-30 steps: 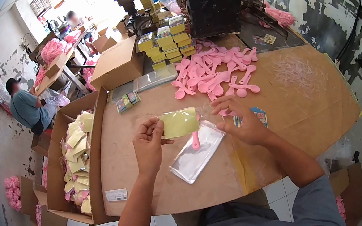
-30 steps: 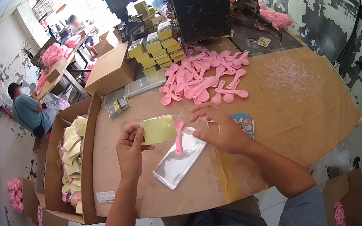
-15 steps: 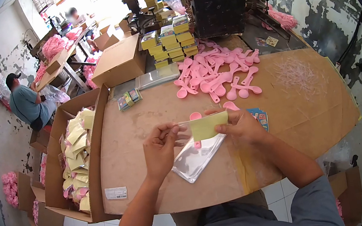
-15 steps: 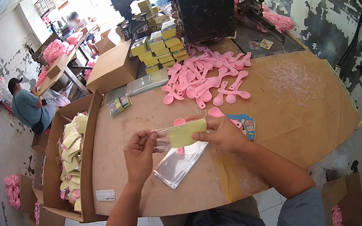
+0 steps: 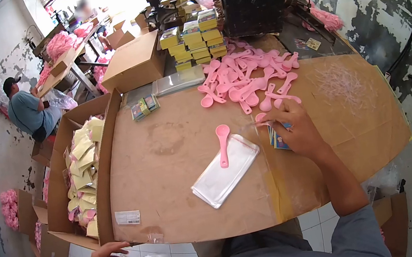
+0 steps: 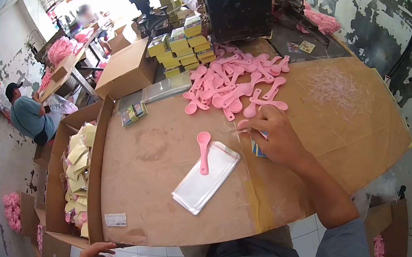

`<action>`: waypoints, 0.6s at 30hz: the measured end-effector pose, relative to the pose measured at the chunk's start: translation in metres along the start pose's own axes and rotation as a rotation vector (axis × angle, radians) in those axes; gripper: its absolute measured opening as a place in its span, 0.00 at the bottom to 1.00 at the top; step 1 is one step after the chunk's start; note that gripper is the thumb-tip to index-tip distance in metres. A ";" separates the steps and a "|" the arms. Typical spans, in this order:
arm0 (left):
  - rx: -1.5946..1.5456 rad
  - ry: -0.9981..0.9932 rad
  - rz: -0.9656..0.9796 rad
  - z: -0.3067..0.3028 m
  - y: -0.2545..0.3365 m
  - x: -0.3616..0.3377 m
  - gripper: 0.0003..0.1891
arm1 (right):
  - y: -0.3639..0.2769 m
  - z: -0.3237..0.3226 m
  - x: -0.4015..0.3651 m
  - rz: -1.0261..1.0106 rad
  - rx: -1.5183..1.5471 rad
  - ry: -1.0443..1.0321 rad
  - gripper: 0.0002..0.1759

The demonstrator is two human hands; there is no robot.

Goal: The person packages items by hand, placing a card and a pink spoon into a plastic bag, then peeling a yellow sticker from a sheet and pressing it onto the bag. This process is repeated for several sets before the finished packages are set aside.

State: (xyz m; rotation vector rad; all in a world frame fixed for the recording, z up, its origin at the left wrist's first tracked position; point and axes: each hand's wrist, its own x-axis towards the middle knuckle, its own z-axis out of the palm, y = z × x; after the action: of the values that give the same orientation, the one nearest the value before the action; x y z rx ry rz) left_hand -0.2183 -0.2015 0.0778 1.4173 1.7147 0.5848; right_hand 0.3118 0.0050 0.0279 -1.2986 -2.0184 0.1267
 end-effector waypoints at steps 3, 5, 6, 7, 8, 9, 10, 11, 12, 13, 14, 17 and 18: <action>0.154 0.180 -0.111 -0.002 -0.022 -0.033 0.24 | -0.002 0.002 -0.001 0.019 0.064 -0.152 0.17; 0.156 0.133 0.002 0.000 -0.001 -0.038 0.23 | 0.000 0.009 0.001 0.103 0.198 -0.197 0.20; 0.157 0.109 0.061 0.002 0.012 -0.035 0.22 | 0.003 0.014 0.000 0.058 0.184 -0.174 0.21; 0.112 0.037 0.195 0.005 0.022 -0.025 0.20 | 0.006 0.019 -0.002 0.014 0.168 -0.149 0.22; 0.010 -0.074 0.325 0.006 0.025 -0.009 0.19 | 0.007 0.021 -0.004 -0.031 0.151 -0.124 0.23; -0.104 -0.147 0.402 0.016 0.031 0.012 0.17 | 0.007 0.020 -0.003 -0.027 0.165 -0.148 0.24; -0.103 -0.208 0.456 0.030 0.044 0.034 0.16 | 0.007 0.019 -0.001 -0.022 0.178 -0.169 0.24; 0.030 -0.197 0.516 0.050 0.074 0.054 0.15 | 0.008 0.017 0.001 -0.016 0.189 -0.190 0.24; 0.036 -0.214 0.557 0.072 0.095 0.074 0.14 | 0.011 0.017 0.000 -0.044 0.209 -0.177 0.24; 0.042 -0.231 0.600 0.096 0.111 0.096 0.13 | 0.017 0.018 0.000 -0.073 0.228 -0.163 0.23; 0.106 -0.243 0.674 0.118 0.127 0.115 0.13 | 0.020 0.017 -0.001 -0.101 0.247 -0.150 0.23; 0.233 -0.214 0.926 0.178 0.133 0.176 0.13 | 0.013 0.012 0.004 0.189 0.561 -0.271 0.21; 0.320 -0.154 0.975 0.187 0.130 0.193 0.13 | 0.011 0.012 0.004 0.174 0.491 -0.265 0.21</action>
State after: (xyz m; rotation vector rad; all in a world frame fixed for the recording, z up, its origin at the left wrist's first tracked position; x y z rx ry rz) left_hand 0.0030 -0.0106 0.0171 2.4598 0.9299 0.6848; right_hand 0.3116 0.0169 0.0162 -1.1753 -1.9118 0.8596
